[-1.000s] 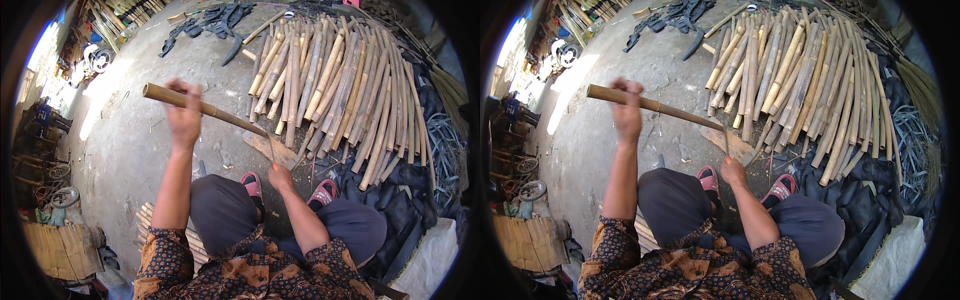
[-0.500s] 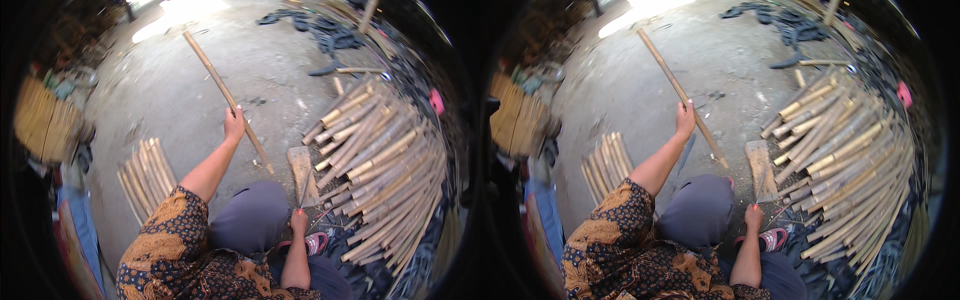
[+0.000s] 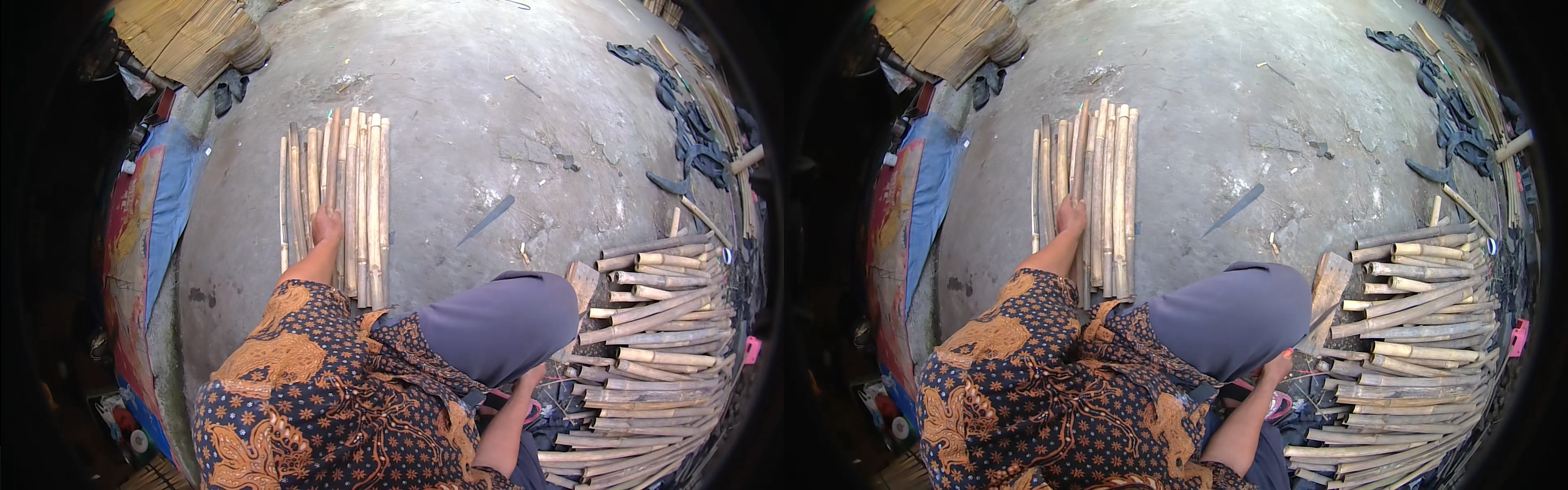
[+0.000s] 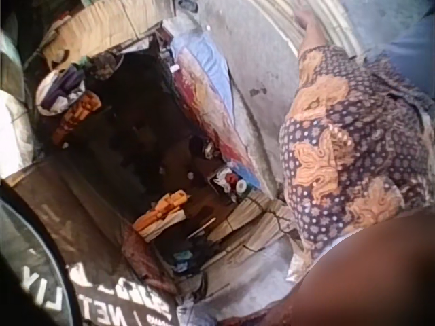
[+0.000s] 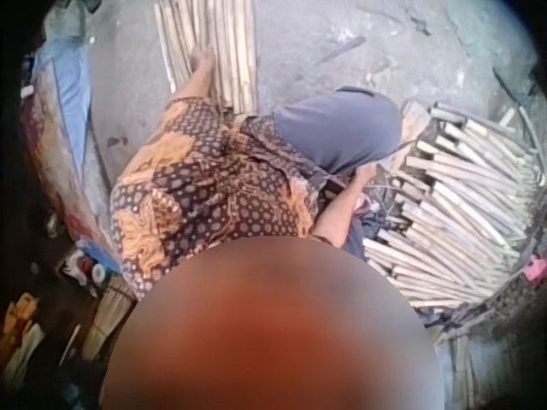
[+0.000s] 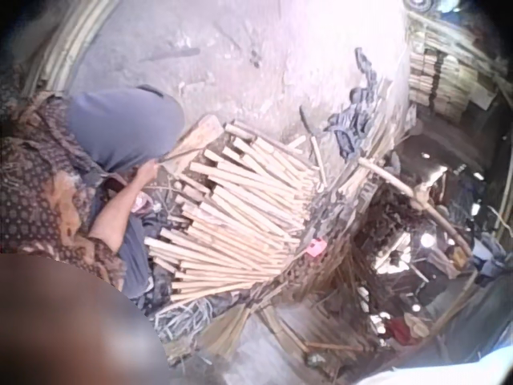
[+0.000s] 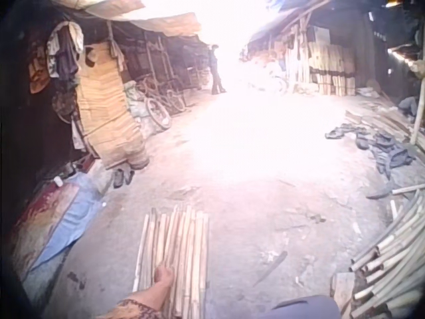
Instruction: The person sits on the floor and repeatedly picks up bamboo sticks, then uses a knife to shave and shape the ends. Finished pieces are placed in a growing pile nearby.
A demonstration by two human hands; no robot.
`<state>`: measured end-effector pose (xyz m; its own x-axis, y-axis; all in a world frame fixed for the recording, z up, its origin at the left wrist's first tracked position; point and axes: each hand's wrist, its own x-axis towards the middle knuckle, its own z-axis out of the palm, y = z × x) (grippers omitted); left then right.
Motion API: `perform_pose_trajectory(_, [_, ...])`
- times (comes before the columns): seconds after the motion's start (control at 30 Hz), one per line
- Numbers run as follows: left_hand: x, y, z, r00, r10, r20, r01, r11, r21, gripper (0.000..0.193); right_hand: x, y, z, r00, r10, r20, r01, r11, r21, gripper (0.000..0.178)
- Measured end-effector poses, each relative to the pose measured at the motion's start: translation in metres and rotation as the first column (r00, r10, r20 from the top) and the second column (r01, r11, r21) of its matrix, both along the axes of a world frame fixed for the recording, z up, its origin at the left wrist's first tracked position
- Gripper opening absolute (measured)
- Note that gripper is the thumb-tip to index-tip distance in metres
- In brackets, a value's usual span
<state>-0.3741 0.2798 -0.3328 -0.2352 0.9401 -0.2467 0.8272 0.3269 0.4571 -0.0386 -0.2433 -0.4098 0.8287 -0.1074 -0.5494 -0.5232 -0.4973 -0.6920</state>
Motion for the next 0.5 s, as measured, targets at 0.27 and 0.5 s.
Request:
perform_pose_trajectory(0.27, [0.013,0.055,-0.040,0.838,-0.186,-0.513,-0.068,0.897,-0.437,0.071,-0.016,0.016,0.041,0.988,0.075,-0.138,-0.100,0.977,-0.187,0.031])
perform_pose_trajectory(0.5, [0.267,0.047,0.014,0.645,-0.707,0.288,0.763,0.587,-0.269,0.051,-0.025,0.023,0.056,0.993,0.104,-0.058,-0.115,0.956,-0.269,0.036])
